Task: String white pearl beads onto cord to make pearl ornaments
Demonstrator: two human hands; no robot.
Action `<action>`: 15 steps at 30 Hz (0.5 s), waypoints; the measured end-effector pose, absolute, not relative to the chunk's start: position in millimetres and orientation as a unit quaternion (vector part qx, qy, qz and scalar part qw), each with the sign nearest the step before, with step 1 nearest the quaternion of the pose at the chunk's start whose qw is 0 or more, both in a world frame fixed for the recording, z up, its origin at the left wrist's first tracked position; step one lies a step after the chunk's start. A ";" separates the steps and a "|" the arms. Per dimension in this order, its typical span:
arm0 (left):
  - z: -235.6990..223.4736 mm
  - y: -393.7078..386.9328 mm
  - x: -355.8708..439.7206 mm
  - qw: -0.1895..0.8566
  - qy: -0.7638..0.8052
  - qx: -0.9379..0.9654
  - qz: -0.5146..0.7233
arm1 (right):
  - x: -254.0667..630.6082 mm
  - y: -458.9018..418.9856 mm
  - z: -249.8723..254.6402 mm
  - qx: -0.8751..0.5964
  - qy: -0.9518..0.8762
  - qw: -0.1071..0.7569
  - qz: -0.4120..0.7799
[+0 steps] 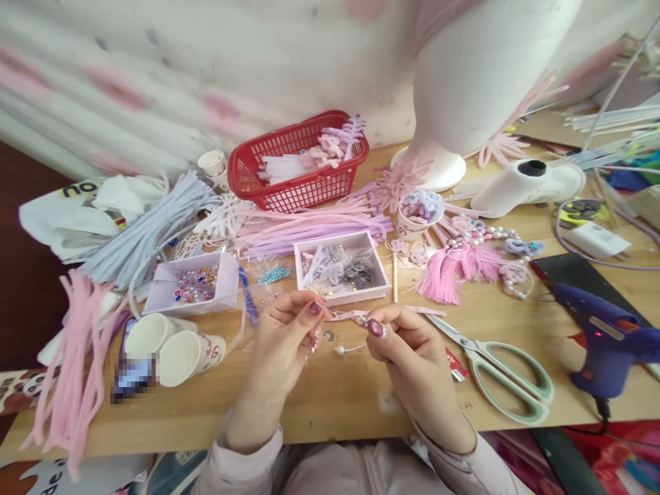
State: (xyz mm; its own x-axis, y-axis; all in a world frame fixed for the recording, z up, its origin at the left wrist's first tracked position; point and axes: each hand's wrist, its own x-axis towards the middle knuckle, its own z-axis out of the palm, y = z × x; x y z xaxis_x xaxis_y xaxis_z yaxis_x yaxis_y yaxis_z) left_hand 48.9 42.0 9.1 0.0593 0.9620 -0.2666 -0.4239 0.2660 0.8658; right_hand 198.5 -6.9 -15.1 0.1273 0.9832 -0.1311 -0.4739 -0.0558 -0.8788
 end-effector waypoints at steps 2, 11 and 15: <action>7.6 34.7 48.9 0.715 0.408 0.217 0.524 | 191.4 -13.2 -6.5 -0.432 -0.362 0.604 0.563; 5.4 12.4 33.5 0.789 0.353 0.025 0.502 | 147.8 -14.0 12.0 -0.453 -0.494 0.574 0.470; 0.8 10.5 27.8 0.791 0.351 0.017 0.501 | 138.9 -12.8 11.6 -0.466 -0.500 0.560 0.468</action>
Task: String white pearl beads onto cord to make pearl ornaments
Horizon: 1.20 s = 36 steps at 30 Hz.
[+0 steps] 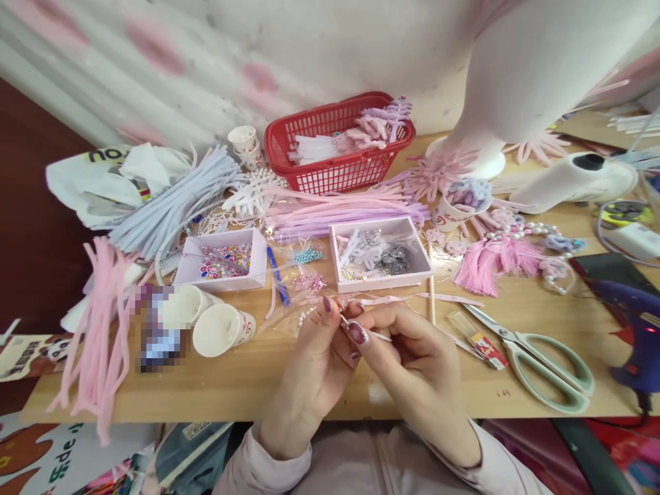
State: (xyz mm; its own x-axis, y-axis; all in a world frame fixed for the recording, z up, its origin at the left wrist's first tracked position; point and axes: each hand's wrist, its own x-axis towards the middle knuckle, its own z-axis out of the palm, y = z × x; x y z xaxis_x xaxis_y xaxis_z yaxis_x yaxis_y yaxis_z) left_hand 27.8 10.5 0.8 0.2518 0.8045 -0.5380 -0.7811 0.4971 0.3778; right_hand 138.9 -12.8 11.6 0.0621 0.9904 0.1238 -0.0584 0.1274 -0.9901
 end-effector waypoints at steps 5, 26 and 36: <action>-8.5 15.7 20.2 0.778 0.338 0.116 0.517 | 136.4 -9.6 15.8 -0.471 -0.482 0.549 0.494; -8.6 26.4 16.9 0.690 0.302 0.293 0.590 | 142.6 -10.9 9.9 -0.422 -0.422 0.543 0.591; -11.1 26.9 17.3 0.650 0.323 0.318 0.609 | 144.4 -9.6 18.4 -0.439 -0.435 0.518 0.591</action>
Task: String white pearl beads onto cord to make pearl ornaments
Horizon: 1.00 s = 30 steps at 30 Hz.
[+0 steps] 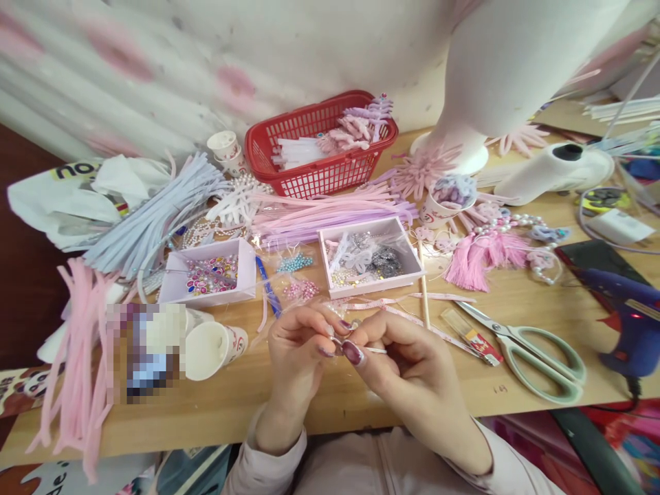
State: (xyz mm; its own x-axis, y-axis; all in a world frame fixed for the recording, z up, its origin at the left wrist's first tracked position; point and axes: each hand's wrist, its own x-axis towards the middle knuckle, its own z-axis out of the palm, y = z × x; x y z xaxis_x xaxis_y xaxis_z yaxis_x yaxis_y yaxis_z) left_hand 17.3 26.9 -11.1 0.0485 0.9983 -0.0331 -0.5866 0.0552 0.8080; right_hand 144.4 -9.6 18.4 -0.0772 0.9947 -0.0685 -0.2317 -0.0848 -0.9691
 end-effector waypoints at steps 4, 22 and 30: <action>-10.4 27.0 17.9 0.640 0.336 0.326 0.610 | 145.0 -9.6 17.3 -0.439 -0.441 0.519 0.586; -10.7 24.7 16.9 0.609 0.332 0.370 0.618 | 148.8 -11.8 20.1 -0.425 -0.452 0.493 0.609; -12.5 24.8 16.8 0.603 0.313 0.393 0.619 | 152.5 -8.2 19.1 -0.410 -0.434 0.472 0.648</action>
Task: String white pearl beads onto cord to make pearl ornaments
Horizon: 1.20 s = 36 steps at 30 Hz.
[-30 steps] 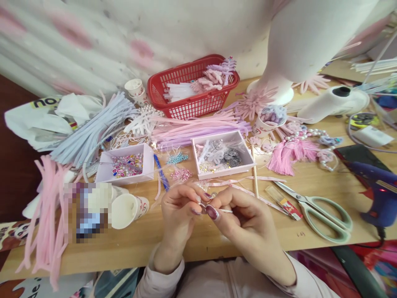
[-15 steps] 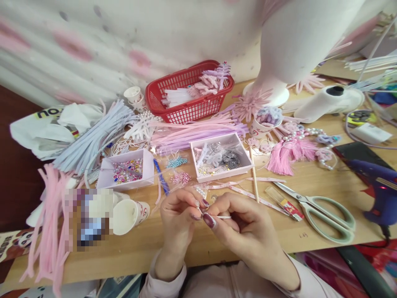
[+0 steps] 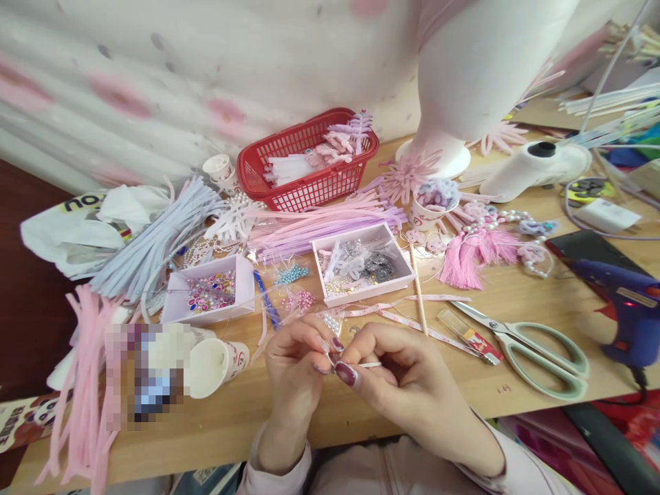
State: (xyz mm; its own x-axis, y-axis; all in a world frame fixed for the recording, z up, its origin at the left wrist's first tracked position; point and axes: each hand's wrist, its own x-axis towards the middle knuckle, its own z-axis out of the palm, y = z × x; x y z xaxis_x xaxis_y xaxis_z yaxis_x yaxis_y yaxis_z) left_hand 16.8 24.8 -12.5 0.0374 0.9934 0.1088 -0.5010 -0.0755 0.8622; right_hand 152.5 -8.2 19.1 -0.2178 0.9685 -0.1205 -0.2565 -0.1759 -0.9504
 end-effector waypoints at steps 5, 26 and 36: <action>-12.8 24.3 16.7 0.608 0.303 0.402 0.613 | 154.6 -8.2 19.8 -0.407 -0.434 0.470 0.651; -14.4 20.3 15.4 0.603 0.309 0.413 0.609 | 155.1 -7.2 22.5 -0.383 -0.395 0.444 0.707; -18.0 20.5 15.8 0.592 0.283 0.447 0.608 | 157.2 -7.2 20.1 -0.371 -0.388 0.450 0.714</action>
